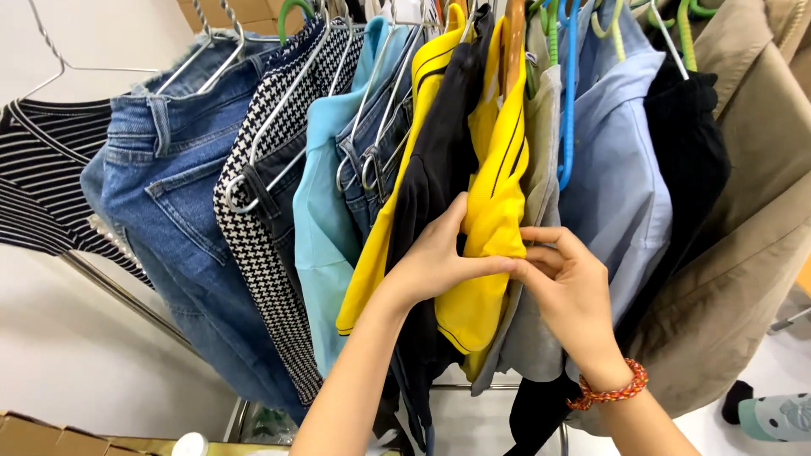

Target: Removing shirts from hangers, folding or rolling them neatly, and stacking them on a table.

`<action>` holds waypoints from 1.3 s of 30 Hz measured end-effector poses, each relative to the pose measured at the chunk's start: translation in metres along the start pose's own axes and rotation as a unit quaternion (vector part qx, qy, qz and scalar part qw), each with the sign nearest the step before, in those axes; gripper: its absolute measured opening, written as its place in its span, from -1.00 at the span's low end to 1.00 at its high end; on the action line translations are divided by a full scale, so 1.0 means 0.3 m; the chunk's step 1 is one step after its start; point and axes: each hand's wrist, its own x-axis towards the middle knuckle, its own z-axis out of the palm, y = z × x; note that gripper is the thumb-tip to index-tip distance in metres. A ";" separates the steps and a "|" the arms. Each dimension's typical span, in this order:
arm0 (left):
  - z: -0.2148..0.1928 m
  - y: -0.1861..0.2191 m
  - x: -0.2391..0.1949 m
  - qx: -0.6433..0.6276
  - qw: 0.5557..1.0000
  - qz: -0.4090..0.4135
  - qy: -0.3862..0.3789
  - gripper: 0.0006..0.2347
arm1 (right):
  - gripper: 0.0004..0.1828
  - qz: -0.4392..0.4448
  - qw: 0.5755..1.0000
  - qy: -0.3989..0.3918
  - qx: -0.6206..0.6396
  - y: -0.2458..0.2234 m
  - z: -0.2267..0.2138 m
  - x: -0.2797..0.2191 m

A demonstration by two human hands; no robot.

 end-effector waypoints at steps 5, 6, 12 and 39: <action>0.019 -0.039 -0.015 0.013 0.999 0.029 0.031 -0.45 | -0.55 0.029 0.999 -0.017 0.041 0.042 -0.002 -0.005; 0.020 -0.046 -0.017 0.022 0.998 0.036 0.036 -0.47 | -0.56 0.030 0.998 -0.011 0.052 0.050 0.001 -0.008; 0.034 -0.079 -0.027 0.101 0.990 0.067 0.072 -0.57 | -0.62 0.024 0.995 0.006 0.099 0.124 0.023 -0.003; 0.124 -0.105 -0.101 0.479 0.758 0.321 0.304 -0.93 | -0.61 0.244 0.911 -0.062 0.326 0.023 0.078 0.027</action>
